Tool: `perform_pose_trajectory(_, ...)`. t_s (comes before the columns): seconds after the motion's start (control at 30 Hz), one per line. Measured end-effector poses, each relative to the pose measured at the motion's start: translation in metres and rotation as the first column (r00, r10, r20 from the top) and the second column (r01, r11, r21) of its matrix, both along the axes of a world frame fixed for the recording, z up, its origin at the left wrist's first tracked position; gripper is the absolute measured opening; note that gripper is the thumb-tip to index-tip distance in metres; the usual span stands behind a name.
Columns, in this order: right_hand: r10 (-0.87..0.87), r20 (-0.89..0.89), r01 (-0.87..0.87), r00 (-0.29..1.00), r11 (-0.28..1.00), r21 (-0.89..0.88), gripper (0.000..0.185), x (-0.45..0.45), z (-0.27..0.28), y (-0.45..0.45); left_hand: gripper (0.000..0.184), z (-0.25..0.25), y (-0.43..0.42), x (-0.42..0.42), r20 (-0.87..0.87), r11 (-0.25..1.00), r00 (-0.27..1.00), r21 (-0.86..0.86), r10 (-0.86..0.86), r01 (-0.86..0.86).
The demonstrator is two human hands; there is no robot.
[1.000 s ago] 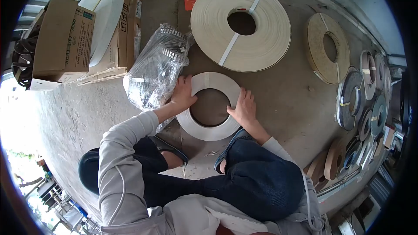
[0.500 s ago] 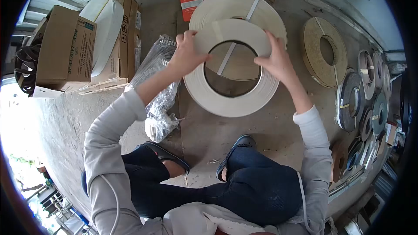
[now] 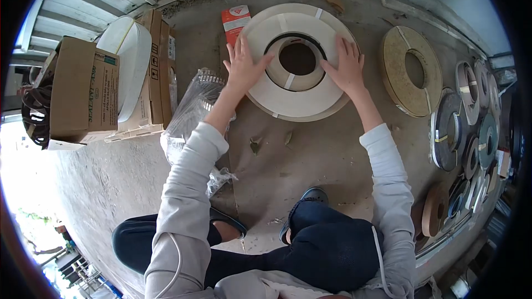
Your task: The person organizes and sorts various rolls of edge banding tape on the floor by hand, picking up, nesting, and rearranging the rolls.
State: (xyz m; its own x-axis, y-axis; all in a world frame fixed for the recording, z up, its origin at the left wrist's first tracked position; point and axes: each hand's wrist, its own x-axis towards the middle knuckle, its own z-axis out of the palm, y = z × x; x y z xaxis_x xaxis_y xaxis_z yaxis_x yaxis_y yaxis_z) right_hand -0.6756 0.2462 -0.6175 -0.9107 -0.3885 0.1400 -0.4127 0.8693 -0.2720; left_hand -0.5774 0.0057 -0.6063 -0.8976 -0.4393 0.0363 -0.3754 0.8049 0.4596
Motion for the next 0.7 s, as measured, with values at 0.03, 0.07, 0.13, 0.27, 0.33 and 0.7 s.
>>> perform_pose_trajectory(0.03, 0.022, -0.063, -0.025, 0.998, 0.999, -0.048, 0.077, -0.001, -0.008, 0.005, 0.086, -0.015, 0.003, 0.007, -0.089, 1.0, 0.996, -0.013, -0.018, 0.017)
perform_pose_trajectory(0.07, 0.017, -0.064, -0.02, 0.998, 0.999, -0.044, 0.077, -0.005, -0.006, 0.005, 0.084, -0.017, 0.008, 0.008, -0.177, 0.999, 0.984, -0.023, -0.035, 0.031)
perform_pose_trajectory(0.13, 0.02, -0.004, -0.02, 1.0, 0.995, -0.093, 0.073, -0.011, -0.001, 0.005, 0.083, -0.02, 0.013, -0.002, -0.154, 1.0, 0.988, 0.0, -0.004, 0.004)
perform_pose_trajectory(0.27, 0.002, 0.083, 0.012, 0.997, 0.987, -0.158, 0.069, -0.028, 0.008, 0.007, 0.078, -0.013, 0.025, -0.014, -0.098, 0.996, 0.991, 0.019, 0.093, -0.092)
perform_pose_trajectory(0.33, -0.008, 0.111, 0.029, 0.994, 0.983, -0.184, 0.068, -0.029, 0.009, 0.006, 0.076, -0.01, 0.027, -0.017, -0.067, 0.992, 0.99, -0.006, 0.123, -0.124)
perform_pose_trajectory(0.7, 0.009, 0.063, 0.005, 0.998, 0.973, -0.23, 0.071, -0.017, -0.007, 0.012, 0.073, -0.021, 0.017, -0.007, -0.166, 0.999, 0.985, -0.011, 0.041, -0.044)
